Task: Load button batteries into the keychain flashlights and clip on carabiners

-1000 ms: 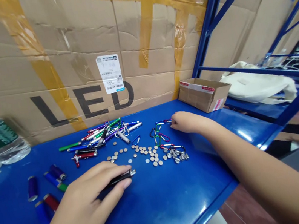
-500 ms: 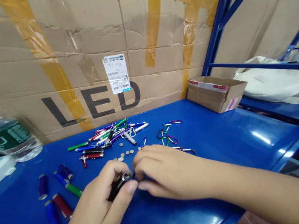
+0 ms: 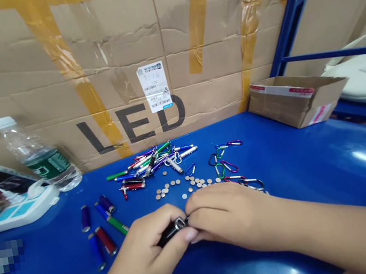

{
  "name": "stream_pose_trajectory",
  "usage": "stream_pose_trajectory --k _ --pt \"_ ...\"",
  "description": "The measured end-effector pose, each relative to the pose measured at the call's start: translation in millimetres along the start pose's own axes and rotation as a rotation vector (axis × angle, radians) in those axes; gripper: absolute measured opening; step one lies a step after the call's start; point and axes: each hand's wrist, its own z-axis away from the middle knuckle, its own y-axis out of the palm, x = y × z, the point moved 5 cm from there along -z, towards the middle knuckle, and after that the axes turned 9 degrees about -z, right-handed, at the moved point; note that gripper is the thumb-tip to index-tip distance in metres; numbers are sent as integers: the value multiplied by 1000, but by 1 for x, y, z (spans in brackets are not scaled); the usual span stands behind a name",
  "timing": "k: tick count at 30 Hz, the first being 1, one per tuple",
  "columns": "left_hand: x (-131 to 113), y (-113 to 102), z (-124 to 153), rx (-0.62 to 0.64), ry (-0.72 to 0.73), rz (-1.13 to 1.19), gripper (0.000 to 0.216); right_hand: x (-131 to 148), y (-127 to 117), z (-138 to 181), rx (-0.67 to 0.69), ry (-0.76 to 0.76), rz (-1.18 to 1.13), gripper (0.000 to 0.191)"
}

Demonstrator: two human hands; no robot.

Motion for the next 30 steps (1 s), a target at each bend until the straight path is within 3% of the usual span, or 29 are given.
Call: stream_pose_trajectory --k 7,10,13,21,25,30 --pt "0 -10 0 -89 -19 -8 26 -12 5 0 136 283 -48 25" --pt "0 -7 -1 -67 -4 -14 27 -11 10 1 295 274 39 26" --pt "-1 -4 -1 -59 8 -15 27 -7 14 2 371 252 101 26" --pt "2 -2 -2 -48 -59 -7 28 -13 11 -1 343 370 271 21" --pt "1 4 -1 5 -90 -19 20 -15 6 -3 316 488 222 18" --pt "-3 5 -1 26 -30 -42 23 -12 11 -4 354 481 143 19"
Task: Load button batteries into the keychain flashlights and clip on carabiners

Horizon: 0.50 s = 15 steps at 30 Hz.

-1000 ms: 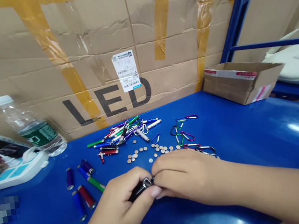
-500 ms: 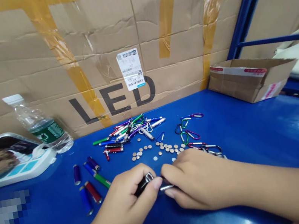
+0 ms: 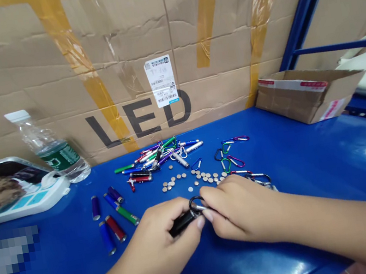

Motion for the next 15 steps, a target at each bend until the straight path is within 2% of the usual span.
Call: stream_pose_trajectory --k 7,15 --pt "-9 -1 2 82 142 8 36 -1 2 0 32 -17 -47 23" --pt "-12 2 2 -53 101 -59 35 -5 -1 -2 43 12 -109 20"
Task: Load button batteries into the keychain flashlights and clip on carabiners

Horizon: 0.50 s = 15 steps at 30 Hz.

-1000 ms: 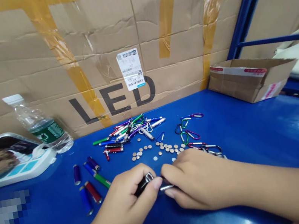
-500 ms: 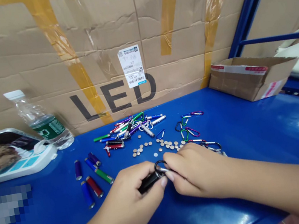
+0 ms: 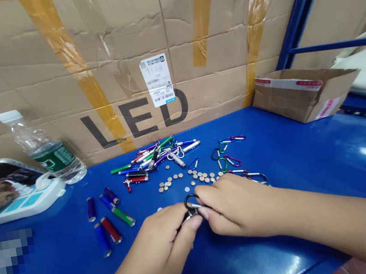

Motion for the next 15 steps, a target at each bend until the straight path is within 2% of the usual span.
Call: stream_pose_trajectory --k 9,13,15 --pt "-2 -3 1 -77 -55 -49 28 -3 -2 -2 44 8 -199 17" --pt "5 -9 1 -112 -114 -35 24 -3 0 -1 34 -42 -336 19" --pt "7 -14 0 -85 -94 -41 25 -4 0 0 21 -79 -418 21"
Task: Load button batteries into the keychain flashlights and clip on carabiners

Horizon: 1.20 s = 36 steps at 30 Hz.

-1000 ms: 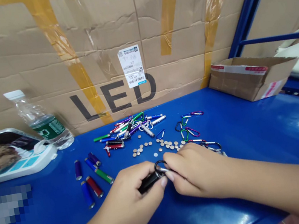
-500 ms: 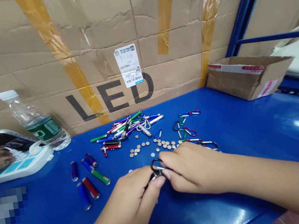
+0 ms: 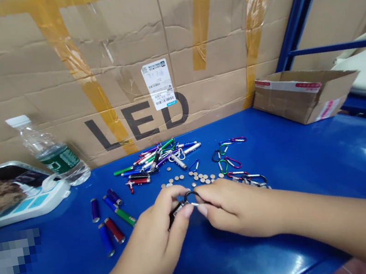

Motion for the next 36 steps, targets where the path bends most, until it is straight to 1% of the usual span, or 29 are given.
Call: stream_pose_trajectory --k 2,4,7,8,10,13,14,16,18,19,21,22,25,26,27,29,31,32,34,36 --pt "2 -6 -6 60 49 -36 29 -3 -4 0 -48 -4 -63 24" --pt "8 -15 -17 101 76 -105 30 -12 -12 -1 -132 47 -110 23" --pt "31 -31 -45 23 21 -250 35 -30 -27 -2 -237 153 -138 20" --pt "40 -33 -57 28 9 -301 35 -36 -31 -2 -257 177 -123 19" --pt "59 -34 -83 31 -5 -379 37 -46 -41 -1 -301 198 -69 17" --pt "82 -31 -117 39 37 -506 36 -55 -51 1 -345 189 0 16" --pt "88 -29 -125 45 30 -538 37 -57 -54 2 -352 184 18 16" --pt "95 -31 -133 13 19 -635 39 -58 -56 3 -348 172 57 15" --pt "95 -37 -127 -21 29 -722 41 -57 -57 3 -317 158 111 16" --pt "92 -41 -118 -9 43 -740 39 -56 -56 3 -292 148 143 17" --pt "85 -51 -94 74 68 -685 32 -53 -53 3 -239 119 203 18" --pt "80 -57 -79 136 77 -632 28 -51 -51 4 -219 104 228 18" --pt "64 -69 -31 336 28 -512 21 -45 -46 8 -172 50 262 14" --pt "59 -71 -19 347 1 -496 21 -42 -44 10 -155 29 269 12" --pt "54 -72 -8 332 -7 -480 22 -39 -42 13 -134 7 279 10" --pt "45 -62 6 341 15 -466 25 -33 -40 16 -97 -19 300 9" --pt "41 -44 13 382 70 -456 26 -29 -39 18 -88 -13 316 9" --pt "41 -34 14 404 86 -450 23 -28 -39 19 -95 -2 317 8" --pt "42 -20 14 381 111 -422 18 -28 -40 19 -115 12 315 6" --pt "43 -15 13 298 145 -366 19 -29 -40 19 -121 3 309 5"
